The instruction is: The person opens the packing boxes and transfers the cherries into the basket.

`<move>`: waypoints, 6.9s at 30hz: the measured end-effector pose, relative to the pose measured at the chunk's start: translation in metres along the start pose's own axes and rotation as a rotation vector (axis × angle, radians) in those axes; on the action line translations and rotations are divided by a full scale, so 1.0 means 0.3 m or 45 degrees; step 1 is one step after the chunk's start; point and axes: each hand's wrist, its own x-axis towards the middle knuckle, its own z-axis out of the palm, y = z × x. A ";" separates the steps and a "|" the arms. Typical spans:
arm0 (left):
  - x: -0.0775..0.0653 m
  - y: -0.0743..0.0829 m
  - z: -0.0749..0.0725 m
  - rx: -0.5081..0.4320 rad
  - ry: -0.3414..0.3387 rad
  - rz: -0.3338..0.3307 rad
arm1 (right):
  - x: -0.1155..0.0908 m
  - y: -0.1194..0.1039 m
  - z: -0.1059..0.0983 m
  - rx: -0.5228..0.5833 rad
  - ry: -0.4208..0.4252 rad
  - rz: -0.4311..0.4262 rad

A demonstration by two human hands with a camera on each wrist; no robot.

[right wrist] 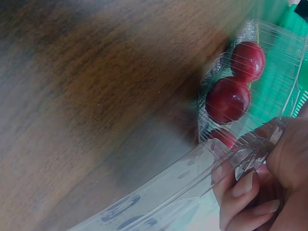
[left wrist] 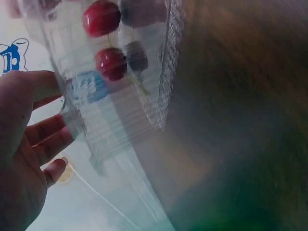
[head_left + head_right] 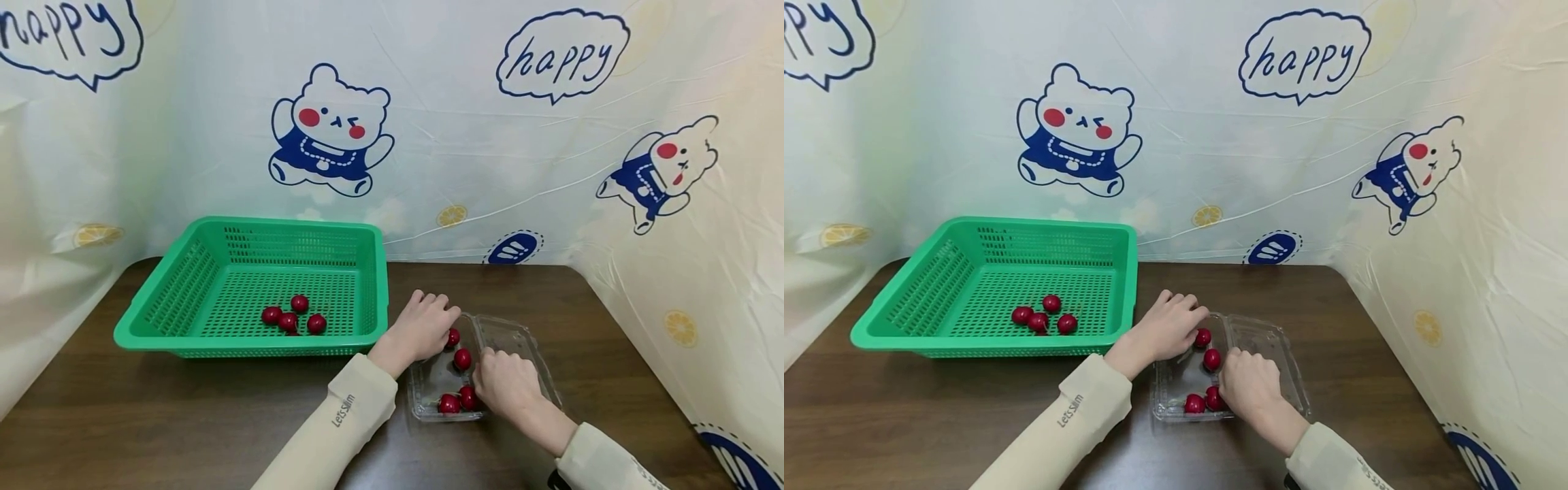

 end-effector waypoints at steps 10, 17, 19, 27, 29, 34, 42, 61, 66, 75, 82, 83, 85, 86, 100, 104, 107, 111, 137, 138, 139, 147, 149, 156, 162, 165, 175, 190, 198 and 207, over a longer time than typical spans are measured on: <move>0.008 0.025 0.041 0.110 0.036 0.088 | 0.002 0.001 -0.003 -0.001 -0.003 0.002; 0.003 0.045 0.069 0.115 -0.068 0.110 | 0.002 0.000 -0.002 0.001 -0.001 0.003; 0.001 0.050 0.078 0.107 -0.072 0.115 | 0.001 0.000 -0.001 -0.002 -0.003 0.005; -0.022 0.051 0.094 0.019 -0.101 0.068 | 0.006 0.001 -0.002 0.000 -0.010 0.007; -0.027 0.051 0.093 -0.002 -0.119 0.062 | 0.004 0.001 -0.003 0.000 -0.004 0.008; -0.030 0.055 0.095 -0.035 -0.179 0.035 | 0.000 -0.001 -0.006 0.003 0.010 0.009; -0.027 0.056 0.112 -0.045 -0.216 0.033 | 0.002 -0.003 -0.007 -0.004 -0.001 0.016; -0.020 0.054 0.103 0.000 -0.181 0.107 | 0.003 -0.001 -0.002 0.000 -0.011 0.010; -0.011 0.061 0.072 -0.031 -0.154 0.100 | 0.003 -0.001 -0.003 0.008 -0.027 0.021; -0.002 0.064 0.011 -0.033 -0.138 0.117 | 0.007 0.000 -0.002 0.013 -0.027 0.029; -0.005 0.055 -0.028 -0.045 -0.101 0.090 | 0.008 -0.004 -0.002 0.003 -0.016 0.022; -0.006 0.054 -0.032 -0.046 -0.100 0.089 | 0.008 -0.004 -0.002 0.002 -0.017 0.024; -0.006 0.053 -0.035 -0.046 -0.104 0.091 | 0.006 -0.003 -0.003 -0.001 -0.021 0.027; -0.006 0.053 -0.036 -0.046 -0.105 0.093 | 0.005 -0.003 -0.002 -0.002 -0.022 0.029; -0.025 0.024 -0.113 -0.057 0.011 0.117 | 0.002 0.001 0.001 -0.007 -0.005 0.010; -0.037 0.010 -0.145 -0.039 0.012 0.133 | 0.003 0.002 0.002 -0.009 -0.003 0.014; -0.043 -0.006 -0.173 -0.053 0.022 0.126 | 0.002 0.002 0.001 -0.008 0.003 0.013; -0.055 -0.036 -0.207 -0.072 0.060 0.114 | 0.000 0.001 -0.001 -0.002 0.021 0.005; -0.197 -0.184 -0.329 -0.083 0.126 0.065 | 0.000 -0.001 -0.003 0.000 0.012 -0.009; -0.204 -0.192 -0.332 -0.073 0.125 0.059 | 0.000 -0.001 -0.004 0.000 0.012 -0.010; -0.211 -0.201 -0.335 -0.065 0.124 0.053 | 0.000 -0.001 -0.004 0.000 0.012 -0.010; -0.263 -0.266 -0.342 -0.043 0.158 0.015 | 0.000 -0.001 -0.003 -0.005 0.014 -0.006; -0.272 -0.280 -0.344 -0.042 0.165 0.008 | -0.001 0.000 -0.003 -0.006 0.014 -0.006; -0.298 -0.330 -0.357 -0.031 0.168 -0.028 | 0.000 0.000 -0.003 -0.002 0.012 -0.008; -0.327 -0.373 -0.374 -0.007 0.154 -0.074 | 0.001 -0.002 -0.006 0.009 0.004 -0.005; -0.340 -0.389 -0.371 -0.016 0.151 -0.093 | 0.000 -0.003 -0.009 0.009 0.002 -0.003; -0.384 -0.437 -0.327 -0.068 0.166 -0.124 | 0.000 -0.004 -0.006 0.008 0.001 -0.002; -0.413 -0.501 -0.285 -0.158 0.052 -0.236 | 0.003 -0.004 -0.005 -0.001 -0.017 0.004; -0.428 -0.530 -0.256 -0.170 -0.034 -0.296 | 0.002 -0.006 -0.002 -0.003 -0.019 0.007; -0.434 -0.546 -0.230 -0.188 -0.092 -0.330 | 0.002 -0.003 0.000 -0.007 -0.020 0.008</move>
